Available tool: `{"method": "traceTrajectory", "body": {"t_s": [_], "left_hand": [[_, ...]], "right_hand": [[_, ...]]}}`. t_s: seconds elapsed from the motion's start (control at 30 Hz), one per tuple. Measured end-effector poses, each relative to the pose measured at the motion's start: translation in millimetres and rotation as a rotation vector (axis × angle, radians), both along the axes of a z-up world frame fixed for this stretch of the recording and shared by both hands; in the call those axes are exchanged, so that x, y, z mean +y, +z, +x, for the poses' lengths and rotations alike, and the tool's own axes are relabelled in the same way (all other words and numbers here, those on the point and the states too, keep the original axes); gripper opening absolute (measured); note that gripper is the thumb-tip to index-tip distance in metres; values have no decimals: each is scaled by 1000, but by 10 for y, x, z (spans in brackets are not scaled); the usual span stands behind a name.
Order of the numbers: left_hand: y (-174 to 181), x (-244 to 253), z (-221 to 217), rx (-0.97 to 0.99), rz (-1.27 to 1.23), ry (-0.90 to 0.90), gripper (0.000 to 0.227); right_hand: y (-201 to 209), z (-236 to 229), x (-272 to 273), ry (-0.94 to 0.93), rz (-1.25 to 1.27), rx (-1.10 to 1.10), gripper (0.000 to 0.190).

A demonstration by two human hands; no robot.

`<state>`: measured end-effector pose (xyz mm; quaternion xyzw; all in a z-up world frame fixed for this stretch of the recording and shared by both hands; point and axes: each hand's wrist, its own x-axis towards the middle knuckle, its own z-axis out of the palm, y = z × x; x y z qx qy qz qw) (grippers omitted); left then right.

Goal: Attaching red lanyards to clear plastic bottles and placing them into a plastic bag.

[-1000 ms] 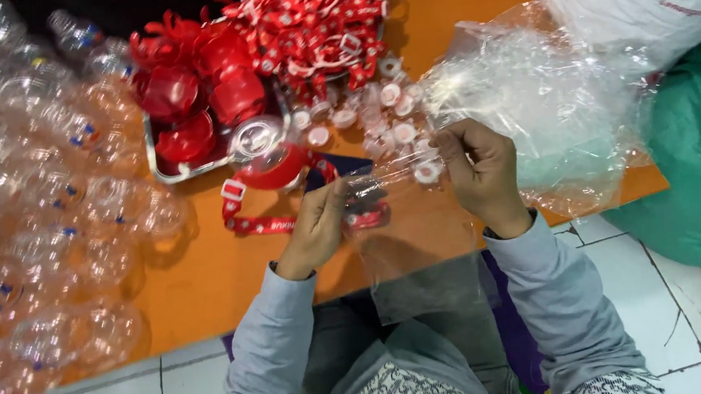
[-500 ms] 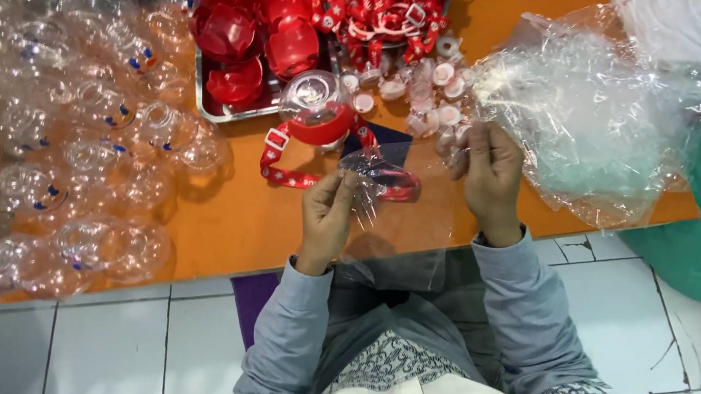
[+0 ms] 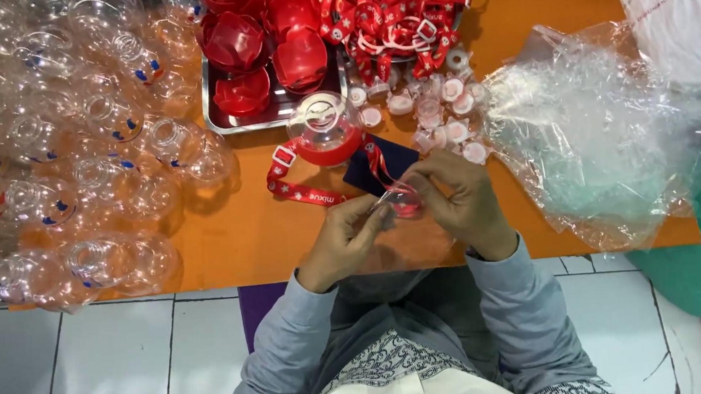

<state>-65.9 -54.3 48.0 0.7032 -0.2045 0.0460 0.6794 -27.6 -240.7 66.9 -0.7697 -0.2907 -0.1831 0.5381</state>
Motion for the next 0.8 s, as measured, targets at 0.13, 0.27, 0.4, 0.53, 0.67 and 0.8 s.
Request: {"method": "traceTrajectory", "body": {"t_s": [0.13, 0.27, 0.4, 0.53, 0.67, 0.8], "left_hand": [[-86, 237, 28, 39, 59, -36, 25], [84, 526, 16, 142, 217, -109, 21], [-15, 760, -39, 273, 103, -36, 23], [-227, 737, 1, 308, -33, 21, 23], [-324, 713, 57, 302, -225, -39, 22], [-398, 689, 55, 275, -188, -78, 21]], "right_hand": [[-137, 119, -110, -73, 46, 83, 21], [-61, 275, -319, -210, 222, 185, 21], [-191, 377, -645, -383, 184, 171, 23], [-284, 332, -605, -403, 195, 179, 24], [-472, 334, -661, -481, 316, 266, 24], [-631, 240, -784, -590, 251, 359, 23]]}}
